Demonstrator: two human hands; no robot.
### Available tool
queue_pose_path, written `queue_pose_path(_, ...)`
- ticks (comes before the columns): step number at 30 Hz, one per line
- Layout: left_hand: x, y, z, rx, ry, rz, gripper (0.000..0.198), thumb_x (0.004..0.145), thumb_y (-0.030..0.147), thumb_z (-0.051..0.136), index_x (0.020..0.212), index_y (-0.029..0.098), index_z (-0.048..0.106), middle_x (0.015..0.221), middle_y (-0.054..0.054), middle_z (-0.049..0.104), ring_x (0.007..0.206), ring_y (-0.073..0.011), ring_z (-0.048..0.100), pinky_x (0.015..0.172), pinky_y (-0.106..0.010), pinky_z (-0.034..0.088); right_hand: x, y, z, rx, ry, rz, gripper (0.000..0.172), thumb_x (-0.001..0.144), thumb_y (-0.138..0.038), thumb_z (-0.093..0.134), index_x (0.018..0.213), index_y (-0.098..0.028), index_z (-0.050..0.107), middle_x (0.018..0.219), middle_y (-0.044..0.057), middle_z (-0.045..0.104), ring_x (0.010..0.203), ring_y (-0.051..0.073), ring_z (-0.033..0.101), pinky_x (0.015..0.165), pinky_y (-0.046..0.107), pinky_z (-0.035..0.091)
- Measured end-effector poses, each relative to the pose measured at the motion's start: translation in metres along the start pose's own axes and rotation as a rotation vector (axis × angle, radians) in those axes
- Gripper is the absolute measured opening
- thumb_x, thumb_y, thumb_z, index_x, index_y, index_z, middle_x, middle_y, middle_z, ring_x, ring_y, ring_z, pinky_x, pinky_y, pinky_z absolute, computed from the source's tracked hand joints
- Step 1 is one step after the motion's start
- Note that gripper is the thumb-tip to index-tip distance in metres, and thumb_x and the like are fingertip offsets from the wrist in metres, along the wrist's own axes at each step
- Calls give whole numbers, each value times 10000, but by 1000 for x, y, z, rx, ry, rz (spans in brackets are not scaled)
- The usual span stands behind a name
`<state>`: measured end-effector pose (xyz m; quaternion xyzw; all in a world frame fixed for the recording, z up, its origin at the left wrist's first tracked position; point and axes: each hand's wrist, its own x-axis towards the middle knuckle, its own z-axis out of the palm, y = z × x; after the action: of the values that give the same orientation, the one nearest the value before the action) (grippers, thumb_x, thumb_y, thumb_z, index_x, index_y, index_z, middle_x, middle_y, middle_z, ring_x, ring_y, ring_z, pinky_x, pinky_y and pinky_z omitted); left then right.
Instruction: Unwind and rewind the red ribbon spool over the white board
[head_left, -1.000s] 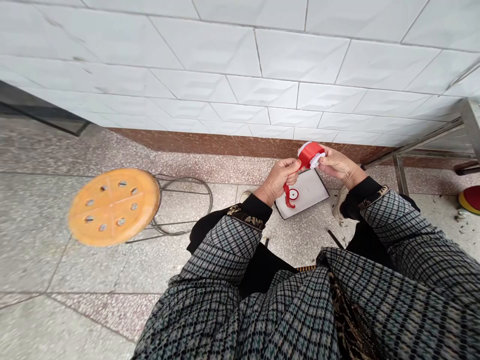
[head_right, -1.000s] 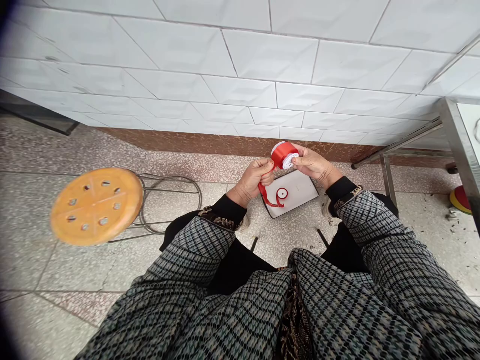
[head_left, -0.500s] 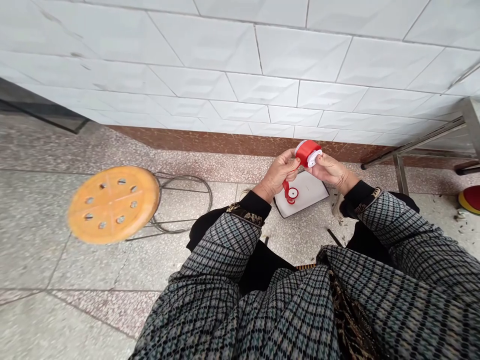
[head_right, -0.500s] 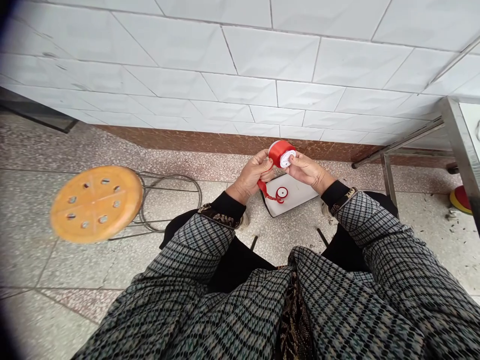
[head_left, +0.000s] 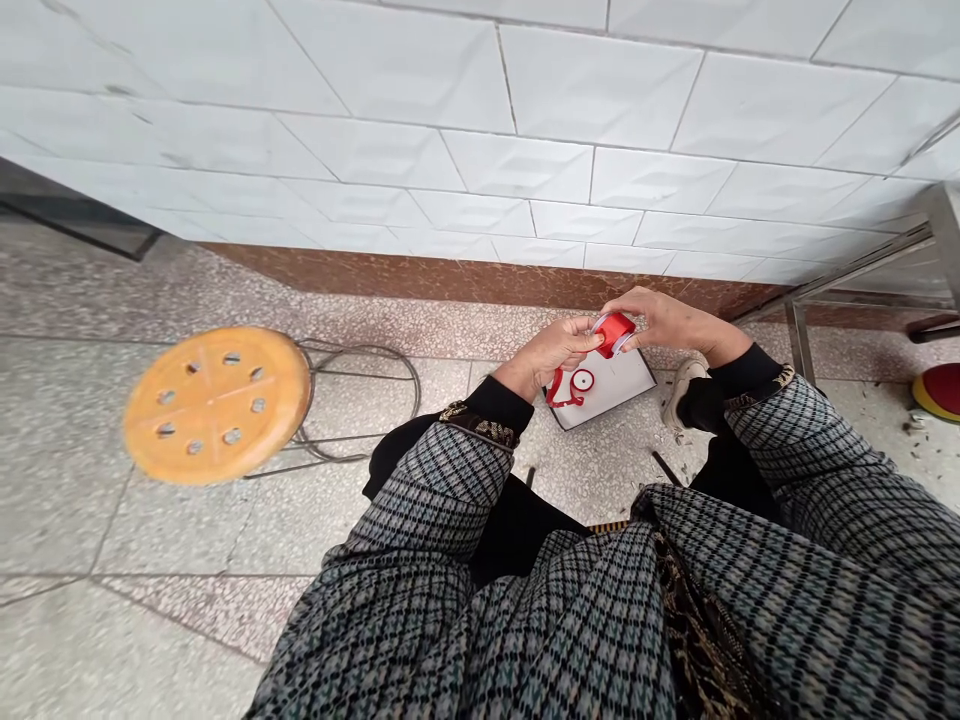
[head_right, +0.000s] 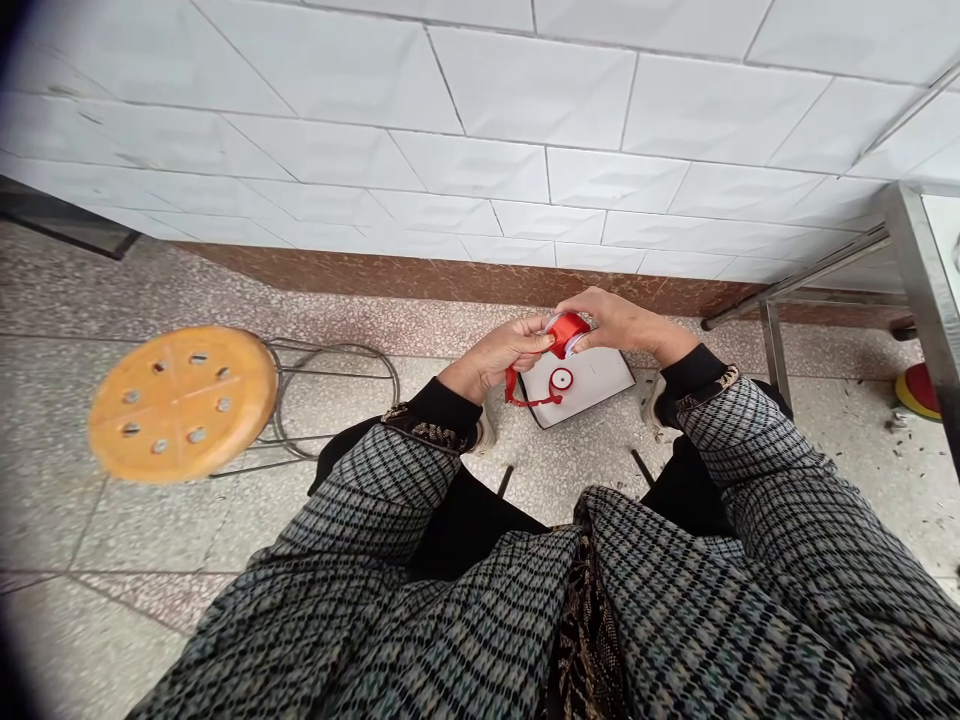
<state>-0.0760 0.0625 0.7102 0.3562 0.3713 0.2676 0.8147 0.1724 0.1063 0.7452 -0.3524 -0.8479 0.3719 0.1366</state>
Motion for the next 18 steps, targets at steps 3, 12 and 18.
queue_pose_path(3,-2,0,5,-3,46,39,329,841,278,915,1030,153,677,568,108,463,410,-12,200,465,-221,49,0,1,0,-88,10,-37,468,810,-330,908,1256,-298,772,1215,74,778,1202,331,627,1136,559,461)
queue_pose_path(12,-13,12,6,18,138,195,231,891,294,842,891,147,664,559,105,397,426,-13,237,455,-198,113,-5,5,-19,93,159,99,351,798,-295,872,1122,-250,749,1047,31,741,980,258,653,929,412,512)
queue_pose_path(18,-16,13,0,14,93,251,288,901,331,815,779,177,604,525,117,314,422,-21,218,445,-185,135,-4,5,-19,442,167,172,470,723,-356,944,1152,-245,790,1022,20,774,963,237,689,909,383,557)
